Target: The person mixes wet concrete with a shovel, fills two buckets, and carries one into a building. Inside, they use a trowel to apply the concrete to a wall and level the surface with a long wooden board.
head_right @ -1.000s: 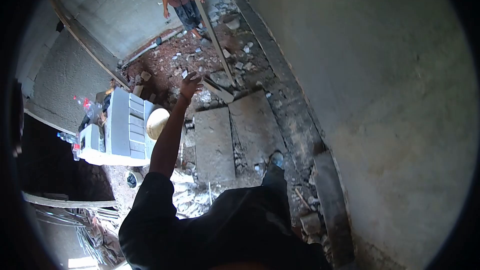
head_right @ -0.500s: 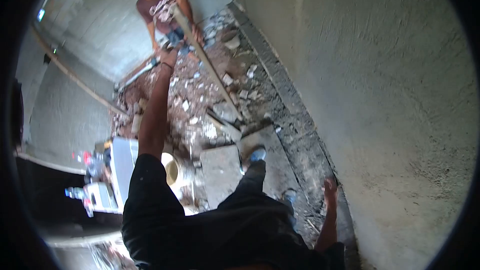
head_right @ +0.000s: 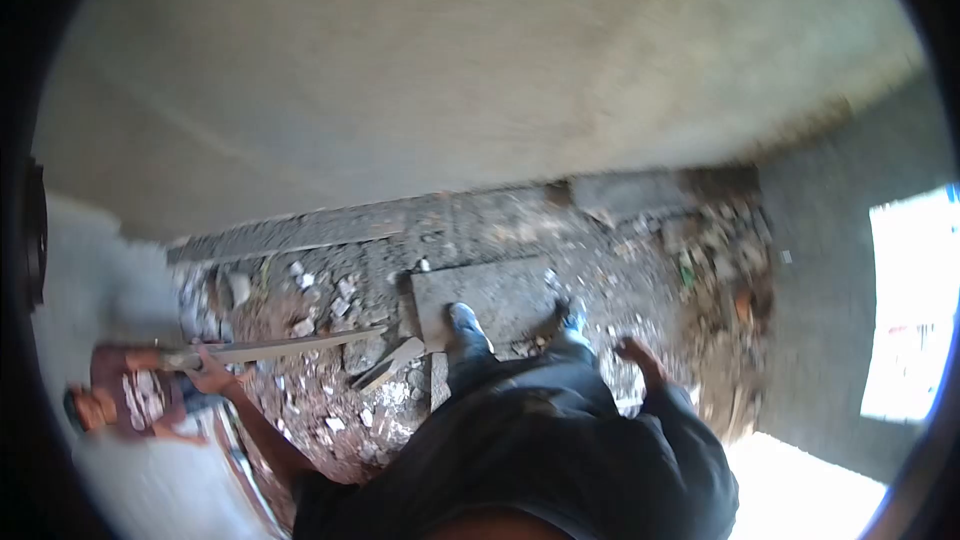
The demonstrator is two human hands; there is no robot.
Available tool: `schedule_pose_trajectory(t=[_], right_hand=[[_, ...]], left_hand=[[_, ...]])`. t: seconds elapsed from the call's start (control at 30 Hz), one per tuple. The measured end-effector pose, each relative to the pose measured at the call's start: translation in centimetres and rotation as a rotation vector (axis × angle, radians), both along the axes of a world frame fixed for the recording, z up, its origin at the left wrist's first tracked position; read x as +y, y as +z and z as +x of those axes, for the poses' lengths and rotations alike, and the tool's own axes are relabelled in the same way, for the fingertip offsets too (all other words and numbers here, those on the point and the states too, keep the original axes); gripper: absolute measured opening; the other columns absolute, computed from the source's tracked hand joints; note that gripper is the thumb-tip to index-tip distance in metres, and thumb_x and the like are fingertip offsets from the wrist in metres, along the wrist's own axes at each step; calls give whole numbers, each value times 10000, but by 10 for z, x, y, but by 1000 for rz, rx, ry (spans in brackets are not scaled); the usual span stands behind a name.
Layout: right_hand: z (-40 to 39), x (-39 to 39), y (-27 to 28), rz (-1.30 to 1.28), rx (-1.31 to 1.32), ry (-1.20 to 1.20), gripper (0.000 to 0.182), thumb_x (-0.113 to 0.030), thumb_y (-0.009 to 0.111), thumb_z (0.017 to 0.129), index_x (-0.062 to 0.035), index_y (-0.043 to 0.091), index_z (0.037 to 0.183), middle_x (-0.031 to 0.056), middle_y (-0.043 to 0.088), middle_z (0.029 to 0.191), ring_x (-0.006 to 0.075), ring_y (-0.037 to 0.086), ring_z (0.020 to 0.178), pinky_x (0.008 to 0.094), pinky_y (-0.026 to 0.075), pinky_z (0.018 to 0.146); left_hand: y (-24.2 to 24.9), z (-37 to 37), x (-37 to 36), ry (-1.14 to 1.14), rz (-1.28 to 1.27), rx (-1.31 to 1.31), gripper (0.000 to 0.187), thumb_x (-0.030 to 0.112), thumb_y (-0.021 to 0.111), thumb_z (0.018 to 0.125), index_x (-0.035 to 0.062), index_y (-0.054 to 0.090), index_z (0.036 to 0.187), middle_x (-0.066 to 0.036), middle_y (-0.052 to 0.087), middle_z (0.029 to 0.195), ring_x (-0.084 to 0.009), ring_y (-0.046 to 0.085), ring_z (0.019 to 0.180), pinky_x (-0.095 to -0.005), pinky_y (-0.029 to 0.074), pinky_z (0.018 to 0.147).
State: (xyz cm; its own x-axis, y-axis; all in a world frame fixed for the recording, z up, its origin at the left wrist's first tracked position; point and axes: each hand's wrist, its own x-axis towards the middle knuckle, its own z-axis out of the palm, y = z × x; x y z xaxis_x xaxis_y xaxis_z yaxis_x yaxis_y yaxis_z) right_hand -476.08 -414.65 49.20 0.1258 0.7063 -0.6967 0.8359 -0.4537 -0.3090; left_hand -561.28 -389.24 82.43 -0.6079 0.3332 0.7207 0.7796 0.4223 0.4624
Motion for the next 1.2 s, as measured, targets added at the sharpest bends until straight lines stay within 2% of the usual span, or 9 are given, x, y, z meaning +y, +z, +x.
schedule_pose_trajectory(t=[0.17,0.27,0.37,0.43,0.6,0.67,1.0,1.1,1.2], right_hand=[[-58,12,29,84,150,-10,377,-412,563,792,-101,647,988,164,644,943,349,609,877,430,479,742],[-86,53,116,206,315,-45,368,-384,515,856,-99,618,1065,171,621,1028,330,593,948,403,471,792],[-66,36,90,338,489,-233,368,-345,514,880,-74,589,1118,189,615,1048,329,596,974,378,467,820],[-41,13,84,553,542,-333,391,-348,523,891,-22,590,1096,125,642,1005,217,610,914,339,451,833],[55,-30,152,436,973,-1070,619,-524,512,861,-7,501,1202,165,589,1080,226,590,924,343,475,780],[89,-35,183,434,993,-1176,728,-620,441,843,-6,471,1234,188,572,1103,249,592,934,367,479,780],[260,13,231,817,1990,-1658,1099,-682,542,728,6,8,1398,298,277,1361,421,441,1166,525,399,942],[298,43,195,788,1714,-1767,612,-462,600,821,-13,441,1205,178,517,1189,317,529,1072,531,427,901],[341,68,131,795,1723,-1953,293,-223,520,881,-5,514,1077,150,574,1080,301,552,1025,515,440,884]], left_hand=[[39,283,18,-1011,58,-346,250,44,725,743,-53,620,949,-119,654,882,-132,590,753,-286,504,656],[139,431,14,-1325,14,-323,333,65,700,775,-91,576,1042,-128,640,896,-125,590,755,-280,510,650],[209,518,5,-1405,-128,-281,416,46,664,789,-121,505,1136,-117,626,847,-125,587,765,-276,495,683],[230,557,12,-1606,-61,-434,484,68,614,804,-107,434,1219,-119,600,825,-155,573,754,-304,478,731],[266,591,51,-2535,44,-949,835,288,665,644,18,311,1351,-23,437,831,-152,418,765,-327,369,792],[269,600,50,-2573,230,-857,877,448,752,637,105,355,1340,0,496,851,-137,448,749,-322,378,790],[284,745,37,-3211,409,-1370,637,256,854,508,112,609,1079,24,636,758,-101,568,605,-243,460,709],[258,802,35,-3317,270,-1488,643,193,848,517,98,611,1107,19,657,773,-106,596,615,-247,473,735],[229,856,40,-3460,206,-1468,756,173,841,537,70,533,1220,-21,663,868,-160,623,726,-366,443,872]])
